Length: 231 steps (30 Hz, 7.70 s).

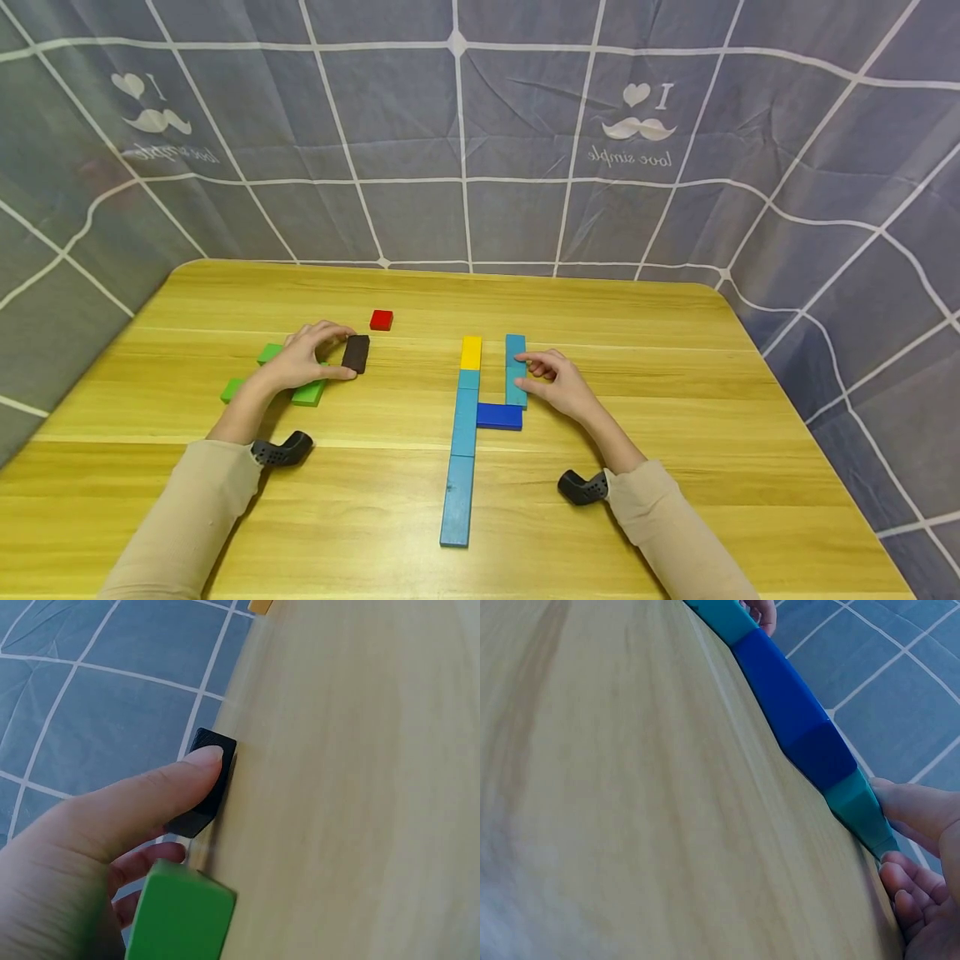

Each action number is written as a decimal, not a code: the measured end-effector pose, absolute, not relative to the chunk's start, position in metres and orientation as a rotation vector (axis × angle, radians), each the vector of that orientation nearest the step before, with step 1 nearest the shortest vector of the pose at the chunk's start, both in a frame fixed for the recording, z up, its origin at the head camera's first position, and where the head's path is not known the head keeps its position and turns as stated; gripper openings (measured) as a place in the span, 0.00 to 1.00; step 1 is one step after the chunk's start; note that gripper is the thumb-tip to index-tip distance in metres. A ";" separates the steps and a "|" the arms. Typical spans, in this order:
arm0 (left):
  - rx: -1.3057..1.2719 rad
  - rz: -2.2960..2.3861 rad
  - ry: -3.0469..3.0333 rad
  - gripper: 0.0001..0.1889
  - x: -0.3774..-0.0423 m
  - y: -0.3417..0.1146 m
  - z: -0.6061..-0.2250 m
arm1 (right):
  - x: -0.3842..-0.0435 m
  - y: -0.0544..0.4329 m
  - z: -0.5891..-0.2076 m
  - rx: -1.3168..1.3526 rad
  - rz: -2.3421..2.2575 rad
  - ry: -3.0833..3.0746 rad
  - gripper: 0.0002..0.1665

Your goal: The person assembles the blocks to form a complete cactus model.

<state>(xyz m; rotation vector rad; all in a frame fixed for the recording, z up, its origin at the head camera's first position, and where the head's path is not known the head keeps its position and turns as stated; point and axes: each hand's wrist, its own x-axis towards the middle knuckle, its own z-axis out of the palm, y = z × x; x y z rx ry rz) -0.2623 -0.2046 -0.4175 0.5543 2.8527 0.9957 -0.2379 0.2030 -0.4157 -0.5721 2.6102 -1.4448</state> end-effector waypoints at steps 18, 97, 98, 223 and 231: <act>0.460 1.296 2.865 0.36 -0.284 -0.149 -0.414 | -0.247 0.210 -0.433 -0.564 -1.432 2.627 0.22; 0.380 1.031 2.881 0.26 -0.333 -0.046 -0.426 | -0.243 0.206 -0.424 -0.580 -1.449 2.619 0.21; 0.381 1.034 2.880 0.26 -0.333 -0.046 -0.426 | -0.241 0.205 -0.420 -0.577 -1.453 2.615 0.21; 0.048 1.165 3.045 0.22 -0.347 -0.053 -0.429 | -0.230 0.196 -0.402 -0.549 -1.440 2.608 0.21; 0.008 1.187 3.046 0.22 -0.348 -0.048 -0.431 | -0.232 0.197 -0.404 -0.554 -1.447 2.607 0.21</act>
